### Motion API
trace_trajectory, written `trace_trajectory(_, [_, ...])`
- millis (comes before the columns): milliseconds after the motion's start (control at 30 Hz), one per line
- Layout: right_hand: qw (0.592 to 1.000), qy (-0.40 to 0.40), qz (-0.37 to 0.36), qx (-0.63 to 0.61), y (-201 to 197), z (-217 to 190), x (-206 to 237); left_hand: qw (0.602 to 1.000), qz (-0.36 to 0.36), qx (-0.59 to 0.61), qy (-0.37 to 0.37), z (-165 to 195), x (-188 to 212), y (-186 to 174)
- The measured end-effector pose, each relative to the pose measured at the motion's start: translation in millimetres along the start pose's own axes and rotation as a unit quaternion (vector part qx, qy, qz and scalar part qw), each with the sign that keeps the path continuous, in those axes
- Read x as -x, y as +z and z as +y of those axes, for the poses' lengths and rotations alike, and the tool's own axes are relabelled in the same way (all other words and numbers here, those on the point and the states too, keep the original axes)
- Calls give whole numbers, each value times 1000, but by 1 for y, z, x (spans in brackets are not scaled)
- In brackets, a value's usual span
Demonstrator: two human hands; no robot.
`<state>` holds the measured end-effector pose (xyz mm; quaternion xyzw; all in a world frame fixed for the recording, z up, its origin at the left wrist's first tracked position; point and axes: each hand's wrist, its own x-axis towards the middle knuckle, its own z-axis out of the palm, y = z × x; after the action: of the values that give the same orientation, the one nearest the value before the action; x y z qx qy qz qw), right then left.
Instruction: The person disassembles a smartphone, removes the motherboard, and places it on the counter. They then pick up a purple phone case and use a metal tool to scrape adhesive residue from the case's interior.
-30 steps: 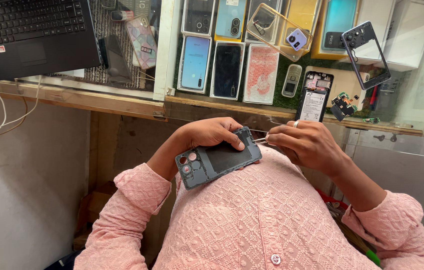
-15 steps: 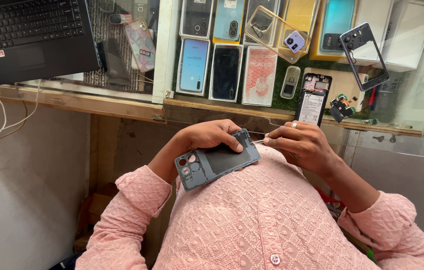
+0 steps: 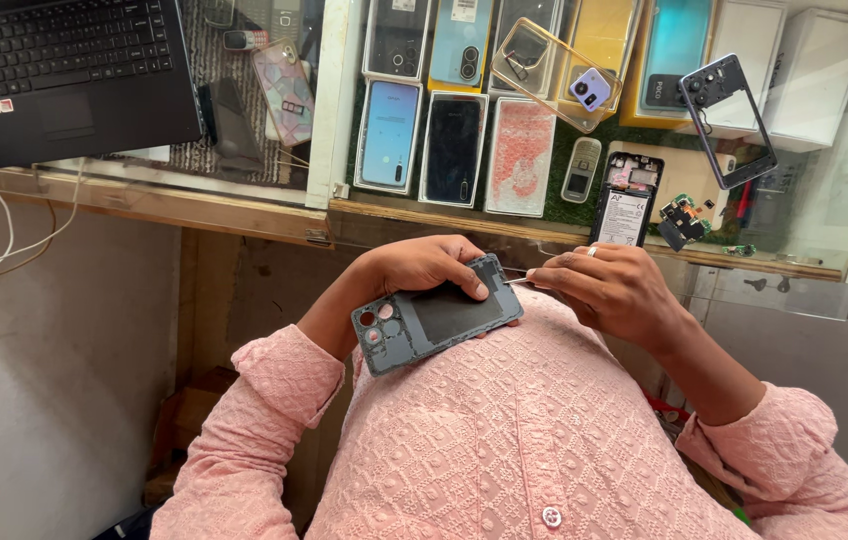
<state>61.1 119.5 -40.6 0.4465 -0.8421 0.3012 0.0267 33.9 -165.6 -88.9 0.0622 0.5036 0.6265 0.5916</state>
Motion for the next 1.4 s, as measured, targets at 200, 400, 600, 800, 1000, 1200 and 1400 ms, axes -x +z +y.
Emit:
trace_trajectory(200, [998, -23, -29, 52, 5, 0, 6, 1000, 12, 9, -3, 2, 2, 4])
trace_trajectory(400, [991, 23, -130, 13, 3, 3, 3, 1000, -14, 0, -1, 6, 3, 7])
trace_trajectory(600, [992, 18, -118, -36, -11, 1, -7, 1000, -10, -12, -21, 12, 4, 9])
trace_trajectory(800, [997, -57, -44, 23, -11, 4, -10, 1000, -11, -27, -9, 12, 5, 11])
trace_trajectory(1000, [985, 49, -163, -28, -1, 6, -4, 999, -23, -25, -17, 15, 6, 11])
trace_trajectory(1200, [998, -53, -23, 14, -9, 10, -9, 999, -17, -37, -33, 19, 4, 12])
trace_trajectory(1400, [995, -3, -96, -18, -4, 10, -12, 999, -18, -23, -28, 21, 5, 10])
